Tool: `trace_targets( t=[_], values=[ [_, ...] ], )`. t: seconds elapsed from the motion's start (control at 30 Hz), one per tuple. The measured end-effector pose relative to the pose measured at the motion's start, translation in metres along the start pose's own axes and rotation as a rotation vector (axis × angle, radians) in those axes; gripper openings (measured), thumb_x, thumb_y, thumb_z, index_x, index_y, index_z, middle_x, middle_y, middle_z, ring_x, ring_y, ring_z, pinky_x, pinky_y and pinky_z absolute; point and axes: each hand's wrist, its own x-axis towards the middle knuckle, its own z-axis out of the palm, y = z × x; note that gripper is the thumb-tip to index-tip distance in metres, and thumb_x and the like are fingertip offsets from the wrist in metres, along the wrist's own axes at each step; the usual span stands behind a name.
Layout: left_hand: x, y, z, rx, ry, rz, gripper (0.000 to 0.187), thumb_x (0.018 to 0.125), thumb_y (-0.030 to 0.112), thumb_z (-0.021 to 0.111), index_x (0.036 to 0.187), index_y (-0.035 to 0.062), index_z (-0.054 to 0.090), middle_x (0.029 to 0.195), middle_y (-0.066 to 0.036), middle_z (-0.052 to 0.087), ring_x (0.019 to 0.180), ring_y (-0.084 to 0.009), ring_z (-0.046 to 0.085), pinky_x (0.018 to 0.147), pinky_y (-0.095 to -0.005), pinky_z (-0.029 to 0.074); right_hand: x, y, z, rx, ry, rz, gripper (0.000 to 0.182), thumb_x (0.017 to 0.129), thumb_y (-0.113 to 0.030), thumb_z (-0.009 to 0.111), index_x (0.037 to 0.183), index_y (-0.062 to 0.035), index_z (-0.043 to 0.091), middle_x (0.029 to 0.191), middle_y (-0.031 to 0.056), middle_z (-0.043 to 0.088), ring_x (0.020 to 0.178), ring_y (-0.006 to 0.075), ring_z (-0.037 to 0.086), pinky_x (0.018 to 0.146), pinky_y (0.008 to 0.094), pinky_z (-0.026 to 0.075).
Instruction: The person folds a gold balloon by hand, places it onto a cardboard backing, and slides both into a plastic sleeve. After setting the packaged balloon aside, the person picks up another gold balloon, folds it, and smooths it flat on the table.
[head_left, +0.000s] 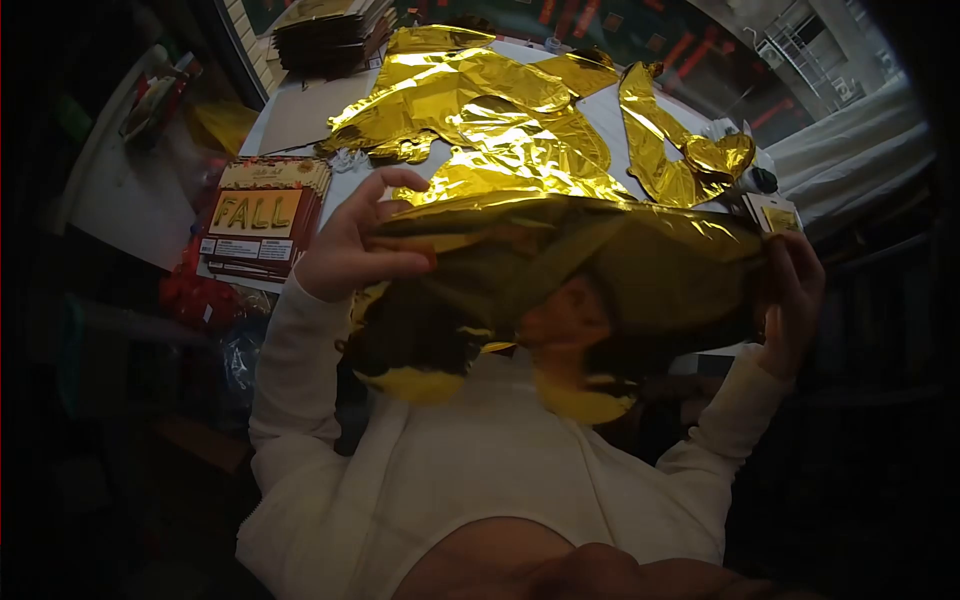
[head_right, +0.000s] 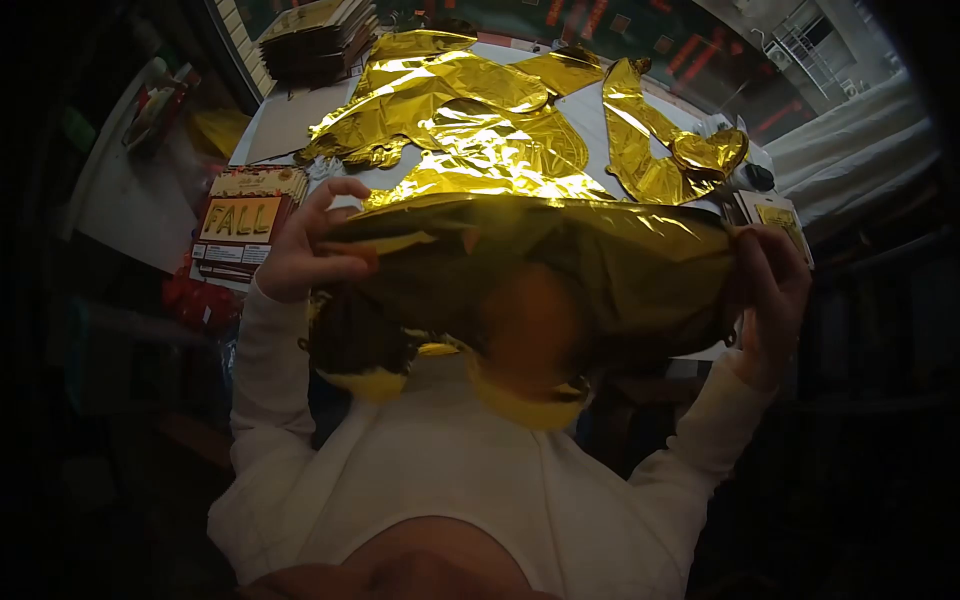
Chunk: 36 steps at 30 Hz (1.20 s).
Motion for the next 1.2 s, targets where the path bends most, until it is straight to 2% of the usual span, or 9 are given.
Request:
trace_targets(
  t=[0.1, 0.17, 0.43, 0.5, 0.63, 0.67, 0.8, 0.97, 1.2],
  values=[
    [0.042, -0.007, -0.041, 0.041, 0.105, 0.094, 0.071, 0.086, -0.007, 0.079, 0.142, 0.0083, 0.039, 0.122, -0.015, 0.070, 0.107, -0.0208, 0.070, 0.087, -0.0318, 0.059, 0.026, 0.058, 0.020, -0.035, -0.114, 0.200, 0.012, 0.102, -0.014, 0.068, 0.111, -0.0066, 0.071, 0.082, -0.0042, 0.068, 0.062, 0.0025, 0.056, 0.053, 0.0197, 0.038],
    [0.084, -0.035, -0.070, 0.056, 0.097, 0.168, 0.071, 0.084, -0.004, 0.082, 0.140, 0.0074, 0.040, 0.119, -0.013, 0.070, 0.099, -0.0199, 0.071, 0.084, -0.0312, 0.058, 0.045, 0.119, 0.021, -0.057, -0.163, 0.207, 0.012, 0.100, -0.017, 0.072, 0.105, -0.0058, 0.071, 0.076, -0.0050, 0.065, 0.056, 0.0030, 0.051, 0.050, 0.0209, 0.035],
    [0.145, -0.089, -0.092, 0.758, 0.427, 0.073, 0.082, 0.070, 0.020, 0.096, 0.136, 0.0125, 0.047, 0.105, -0.007, 0.058, 0.088, -0.0155, 0.061, 0.077, -0.0312, 0.052, 0.056, 0.232, 0.032, -0.307, -0.048, 0.236, 0.011, 0.095, -0.013, 0.074, 0.093, -0.0022, 0.074, 0.078, -0.0020, 0.070, 0.066, 0.0042, 0.059, 0.058, 0.0219, 0.044],
    [0.140, -0.086, -0.085, 0.817, 0.438, 0.054, 0.085, 0.070, 0.025, 0.096, 0.138, 0.0114, 0.047, 0.108, -0.007, 0.060, 0.088, -0.0152, 0.060, 0.078, -0.0313, 0.052, 0.055, 0.251, 0.030, -0.477, -0.027, 0.041, 0.012, 0.094, -0.013, 0.075, 0.093, -0.0017, 0.074, 0.077, -0.0016, 0.069, 0.067, 0.0042, 0.058, 0.060, 0.0240, 0.045],
    [0.121, -0.082, -0.076, 0.842, 0.389, 0.086, 0.084, 0.078, 0.021, 0.090, 0.147, 0.0106, 0.042, 0.125, -0.015, 0.064, 0.106, -0.0240, 0.067, 0.091, -0.0363, 0.055, 0.052, 0.221, 0.044, -0.918, 0.055, -0.127, 0.013, 0.090, -0.016, 0.076, 0.087, -0.0040, 0.074, 0.077, 0.0060, 0.070, 0.072, 0.0219, 0.065, 0.067, 0.0362, 0.051],
    [0.112, -0.082, -0.074, 0.779, 0.397, 0.119, 0.081, 0.081, 0.016, 0.087, 0.148, 0.0103, 0.041, 0.126, -0.016, 0.064, 0.112, -0.0253, 0.066, 0.094, -0.0383, 0.055, 0.052, 0.216, 0.045, -0.975, 0.062, -0.051, 0.011, 0.089, -0.018, 0.076, 0.090, -0.0075, 0.074, 0.089, 0.0081, 0.071, 0.089, 0.0292, 0.066, 0.078, 0.0425, 0.052],
    [0.080, -0.077, -0.068, 0.931, 0.376, 0.193, 0.068, 0.089, -0.002, 0.070, 0.150, 0.0077, 0.042, 0.132, -0.017, 0.065, 0.126, -0.0283, 0.062, 0.101, -0.0409, 0.053, 0.040, 0.192, 0.066, -1.257, 0.090, -0.283, 0.016, 0.088, -0.017, 0.078, 0.101, -0.0087, 0.075, 0.109, 0.0099, 0.072, 0.103, 0.0300, 0.067, 0.087, 0.0420, 0.051],
    [0.068, -0.082, -0.066, 1.084, 0.268, 0.268, 0.062, 0.090, -0.011, 0.060, 0.148, 0.0037, 0.046, 0.132, -0.019, 0.067, 0.125, -0.0359, 0.064, 0.102, -0.0414, 0.052, 0.030, 0.166, 0.114, -0.818, -0.616, -0.463, 0.043, 0.094, -0.022, 0.071, 0.136, -0.0138, 0.066, 0.147, 0.0104, 0.058, 0.141, 0.0370, 0.048, 0.115, 0.0490, 0.037],
    [0.065, -0.099, -0.067, 1.125, 0.336, 0.343, 0.054, 0.094, -0.010, 0.056, 0.146, 0.0020, 0.049, 0.131, -0.018, 0.069, 0.124, -0.0333, 0.065, 0.101, -0.0409, 0.053, 0.032, 0.177, 0.135, -0.825, -0.729, -0.441, 0.046, 0.098, -0.024, 0.065, 0.144, -0.0149, 0.061, 0.156, 0.0092, 0.051, 0.148, 0.0369, 0.039, 0.121, 0.0528, 0.028]
  ],
)
